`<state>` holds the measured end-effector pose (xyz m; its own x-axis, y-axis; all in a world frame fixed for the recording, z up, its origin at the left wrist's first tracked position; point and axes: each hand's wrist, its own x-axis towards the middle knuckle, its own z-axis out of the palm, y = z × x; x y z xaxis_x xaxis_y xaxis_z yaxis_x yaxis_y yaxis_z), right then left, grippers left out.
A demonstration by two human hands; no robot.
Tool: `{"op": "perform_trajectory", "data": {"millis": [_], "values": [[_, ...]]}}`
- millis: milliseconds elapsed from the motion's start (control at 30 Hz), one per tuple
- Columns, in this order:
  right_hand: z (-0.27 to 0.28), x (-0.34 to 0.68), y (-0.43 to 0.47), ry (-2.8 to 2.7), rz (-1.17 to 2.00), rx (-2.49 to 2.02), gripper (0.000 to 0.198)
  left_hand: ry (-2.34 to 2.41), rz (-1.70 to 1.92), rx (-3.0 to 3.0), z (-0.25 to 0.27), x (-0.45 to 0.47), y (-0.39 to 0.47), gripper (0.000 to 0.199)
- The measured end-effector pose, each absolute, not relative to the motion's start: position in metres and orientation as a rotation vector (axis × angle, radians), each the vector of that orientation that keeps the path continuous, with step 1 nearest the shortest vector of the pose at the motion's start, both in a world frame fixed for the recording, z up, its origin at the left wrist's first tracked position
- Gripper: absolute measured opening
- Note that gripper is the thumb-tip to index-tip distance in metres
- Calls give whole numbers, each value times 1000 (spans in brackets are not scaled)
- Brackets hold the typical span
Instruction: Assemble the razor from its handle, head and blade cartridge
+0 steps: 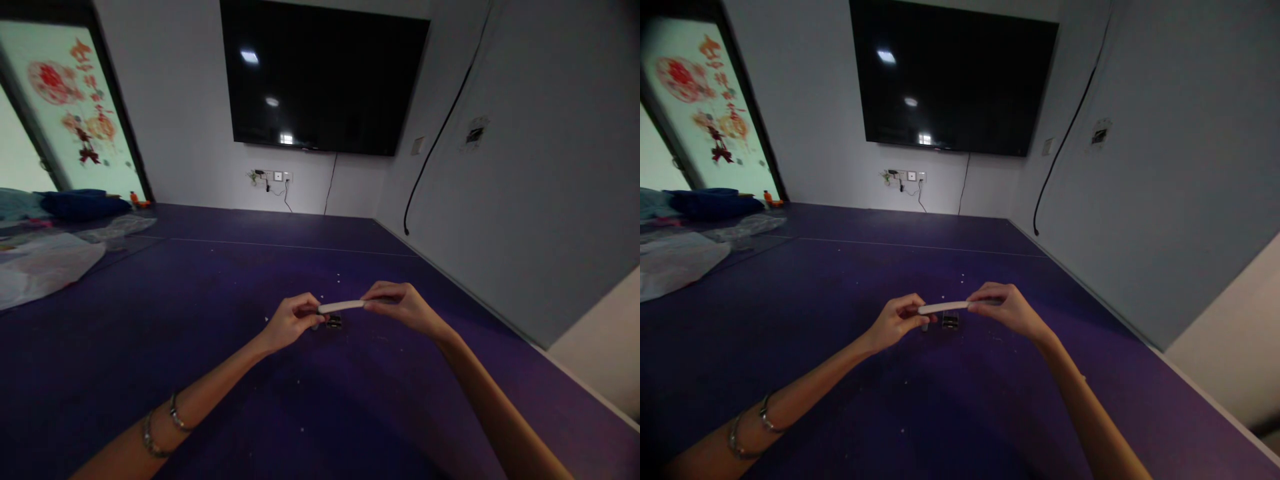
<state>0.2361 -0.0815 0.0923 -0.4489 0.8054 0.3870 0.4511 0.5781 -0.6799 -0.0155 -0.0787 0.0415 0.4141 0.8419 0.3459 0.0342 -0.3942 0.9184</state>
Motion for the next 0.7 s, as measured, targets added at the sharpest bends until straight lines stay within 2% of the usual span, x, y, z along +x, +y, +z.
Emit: {"op": "perform_trajectory", "data": {"millis": [700], "values": [[82,245,-72,-2051,733,-991,23,705,1105,1707,44,-14,-81,9]]}}
